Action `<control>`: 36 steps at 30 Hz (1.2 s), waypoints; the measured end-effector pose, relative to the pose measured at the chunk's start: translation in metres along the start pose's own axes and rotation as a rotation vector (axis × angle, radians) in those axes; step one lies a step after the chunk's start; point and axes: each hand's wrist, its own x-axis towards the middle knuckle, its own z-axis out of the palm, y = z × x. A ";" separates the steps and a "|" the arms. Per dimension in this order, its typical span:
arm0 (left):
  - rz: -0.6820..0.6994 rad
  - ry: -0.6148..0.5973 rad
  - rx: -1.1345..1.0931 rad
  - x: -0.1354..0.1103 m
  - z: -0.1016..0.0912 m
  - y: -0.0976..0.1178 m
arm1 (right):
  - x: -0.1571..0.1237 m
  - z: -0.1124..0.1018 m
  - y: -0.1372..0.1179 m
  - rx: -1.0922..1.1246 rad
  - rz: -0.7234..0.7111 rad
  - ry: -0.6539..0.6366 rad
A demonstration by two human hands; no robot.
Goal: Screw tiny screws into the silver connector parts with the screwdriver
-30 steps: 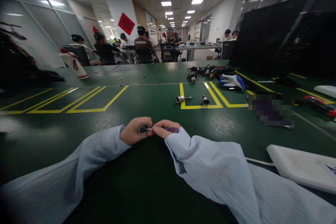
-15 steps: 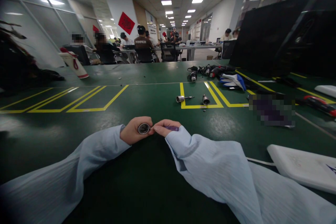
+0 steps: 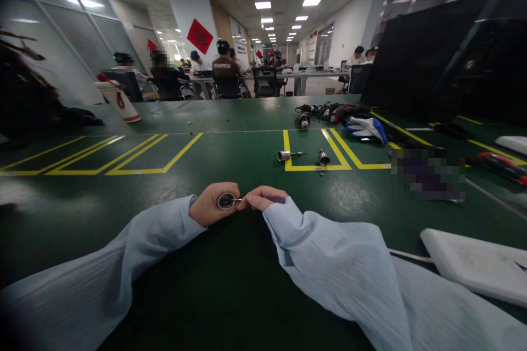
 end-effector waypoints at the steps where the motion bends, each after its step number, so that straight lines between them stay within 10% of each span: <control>1: 0.004 -0.007 0.002 0.000 0.000 0.000 | -0.001 0.001 -0.001 -0.022 -0.007 0.005; 36: -0.092 0.132 -0.171 0.002 -0.003 -0.001 | -0.003 0.011 0.007 -0.113 -0.101 0.022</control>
